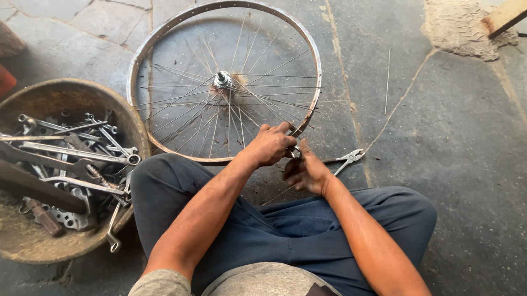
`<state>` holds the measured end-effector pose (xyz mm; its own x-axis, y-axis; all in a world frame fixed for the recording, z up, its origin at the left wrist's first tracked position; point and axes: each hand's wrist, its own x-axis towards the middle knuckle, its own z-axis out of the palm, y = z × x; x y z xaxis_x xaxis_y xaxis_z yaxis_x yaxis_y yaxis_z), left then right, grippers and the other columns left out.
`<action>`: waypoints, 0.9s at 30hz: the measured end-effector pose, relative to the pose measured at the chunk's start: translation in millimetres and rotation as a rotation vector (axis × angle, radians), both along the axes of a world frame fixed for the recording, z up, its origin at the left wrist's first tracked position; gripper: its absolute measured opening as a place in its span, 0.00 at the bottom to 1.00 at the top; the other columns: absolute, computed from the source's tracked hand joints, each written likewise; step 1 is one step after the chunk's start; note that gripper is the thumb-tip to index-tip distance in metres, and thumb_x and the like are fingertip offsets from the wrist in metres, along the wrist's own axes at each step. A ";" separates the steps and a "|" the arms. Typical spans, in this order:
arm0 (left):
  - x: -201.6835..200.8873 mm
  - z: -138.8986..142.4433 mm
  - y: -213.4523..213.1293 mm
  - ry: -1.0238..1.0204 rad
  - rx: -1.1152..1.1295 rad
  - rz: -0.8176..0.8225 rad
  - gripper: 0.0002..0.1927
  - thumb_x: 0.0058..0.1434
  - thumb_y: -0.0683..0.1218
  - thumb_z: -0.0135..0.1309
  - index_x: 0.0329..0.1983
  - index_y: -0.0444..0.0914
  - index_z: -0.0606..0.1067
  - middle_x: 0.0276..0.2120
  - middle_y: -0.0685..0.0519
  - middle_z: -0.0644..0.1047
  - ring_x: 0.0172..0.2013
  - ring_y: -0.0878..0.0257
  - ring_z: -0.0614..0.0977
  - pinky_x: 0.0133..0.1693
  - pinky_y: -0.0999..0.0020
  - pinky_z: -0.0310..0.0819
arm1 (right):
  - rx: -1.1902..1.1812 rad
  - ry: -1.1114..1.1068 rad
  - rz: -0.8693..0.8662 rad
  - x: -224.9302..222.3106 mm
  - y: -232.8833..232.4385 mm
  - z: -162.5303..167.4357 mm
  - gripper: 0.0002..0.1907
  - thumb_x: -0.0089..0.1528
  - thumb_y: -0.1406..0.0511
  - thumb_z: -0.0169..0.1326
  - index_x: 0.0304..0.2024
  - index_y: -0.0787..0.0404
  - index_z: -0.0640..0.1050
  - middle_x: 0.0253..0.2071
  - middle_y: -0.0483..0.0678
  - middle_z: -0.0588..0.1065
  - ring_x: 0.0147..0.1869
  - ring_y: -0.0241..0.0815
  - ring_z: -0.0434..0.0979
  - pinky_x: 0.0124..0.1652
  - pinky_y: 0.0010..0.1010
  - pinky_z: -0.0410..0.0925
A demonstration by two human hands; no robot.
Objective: The person sits on the floor and uses a spoke wrench to tighten the nipples on a bicycle wheel. They rotate the wheel periodically to access different spokes and continue adjusting tension throughout the clip.
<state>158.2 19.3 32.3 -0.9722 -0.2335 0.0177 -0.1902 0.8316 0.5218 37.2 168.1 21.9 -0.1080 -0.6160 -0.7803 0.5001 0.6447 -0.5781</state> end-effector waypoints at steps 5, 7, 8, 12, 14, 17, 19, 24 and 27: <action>-4.9 -12.1 3.1 -0.006 -0.040 0.030 0.15 0.58 0.41 0.54 0.47 0.47 0.81 0.61 0.47 0.71 0.55 0.52 0.78 0.55 0.54 0.62 | -0.149 -0.463 -0.198 -6.7 -0.6 -28.7 0.29 0.60 0.38 0.53 0.36 0.55 0.78 0.24 0.45 0.71 0.24 0.39 0.66 0.23 0.26 0.61; -5.6 -17.7 2.7 0.016 -0.042 0.039 0.15 0.57 0.42 0.55 0.47 0.47 0.81 0.62 0.46 0.71 0.56 0.51 0.77 0.55 0.53 0.63 | -0.194 -0.458 -0.204 -11.0 0.7 -40.3 0.26 0.63 0.41 0.55 0.36 0.55 0.78 0.25 0.44 0.70 0.25 0.38 0.66 0.25 0.26 0.61; -6.0 -20.1 2.0 0.055 -0.022 0.042 0.18 0.55 0.42 0.55 0.49 0.46 0.81 0.62 0.44 0.70 0.57 0.49 0.76 0.55 0.53 0.63 | -0.204 -0.402 -0.196 -12.4 1.0 -44.6 0.25 0.63 0.42 0.55 0.37 0.56 0.78 0.26 0.44 0.70 0.25 0.37 0.65 0.26 0.26 0.61; -6.7 -24.5 -0.7 0.106 -0.004 0.031 0.21 0.57 0.41 0.53 0.54 0.46 0.79 0.66 0.40 0.67 0.61 0.47 0.73 0.57 0.52 0.63 | -0.205 -0.028 -0.205 -6.7 -5.0 -50.1 0.14 0.63 0.53 0.60 0.36 0.54 0.75 0.27 0.43 0.71 0.26 0.38 0.66 0.25 0.32 0.61; -6.4 -22.9 -3.3 0.067 -0.027 0.021 0.19 0.60 0.41 0.52 0.54 0.48 0.80 0.67 0.42 0.67 0.63 0.48 0.72 0.58 0.52 0.63 | -0.425 0.873 0.071 -3.7 -3.7 -45.9 0.14 0.64 0.56 0.60 0.37 0.60 0.77 0.31 0.51 0.74 0.33 0.48 0.73 0.31 0.40 0.67; -5.7 -17.6 0.5 -0.013 -0.062 -0.004 0.17 0.60 0.43 0.53 0.51 0.50 0.81 0.66 0.43 0.68 0.63 0.50 0.72 0.59 0.52 0.62 | -0.469 1.560 0.326 1.5 3.5 -33.4 0.13 0.62 0.60 0.59 0.36 0.64 0.74 0.33 0.57 0.74 0.35 0.57 0.77 0.35 0.47 0.71; -7.1 -11.5 1.6 -0.056 -0.108 -0.022 0.17 0.59 0.45 0.55 0.51 0.50 0.81 0.67 0.43 0.67 0.62 0.51 0.72 0.58 0.52 0.62 | -0.424 1.735 0.412 4.7 5.9 -25.9 0.10 0.61 0.64 0.57 0.36 0.64 0.72 0.34 0.57 0.72 0.35 0.58 0.78 0.35 0.47 0.72; -3.9 -1.1 4.1 -0.082 -0.094 -0.047 0.14 0.61 0.51 0.56 0.50 0.50 0.80 0.62 0.45 0.70 0.59 0.53 0.74 0.55 0.50 0.64 | -0.471 1.934 0.555 4.4 7.3 -18.0 0.07 0.61 0.67 0.56 0.34 0.63 0.71 0.34 0.55 0.72 0.34 0.54 0.79 0.32 0.42 0.74; -4.7 -3.9 2.0 -0.079 -0.081 -0.080 0.12 0.62 0.51 0.55 0.48 0.49 0.80 0.58 0.47 0.73 0.57 0.54 0.76 0.54 0.51 0.66 | -0.437 1.962 0.603 2.2 9.2 -18.7 0.07 0.59 0.67 0.57 0.34 0.62 0.72 0.33 0.53 0.72 0.34 0.53 0.80 0.33 0.42 0.74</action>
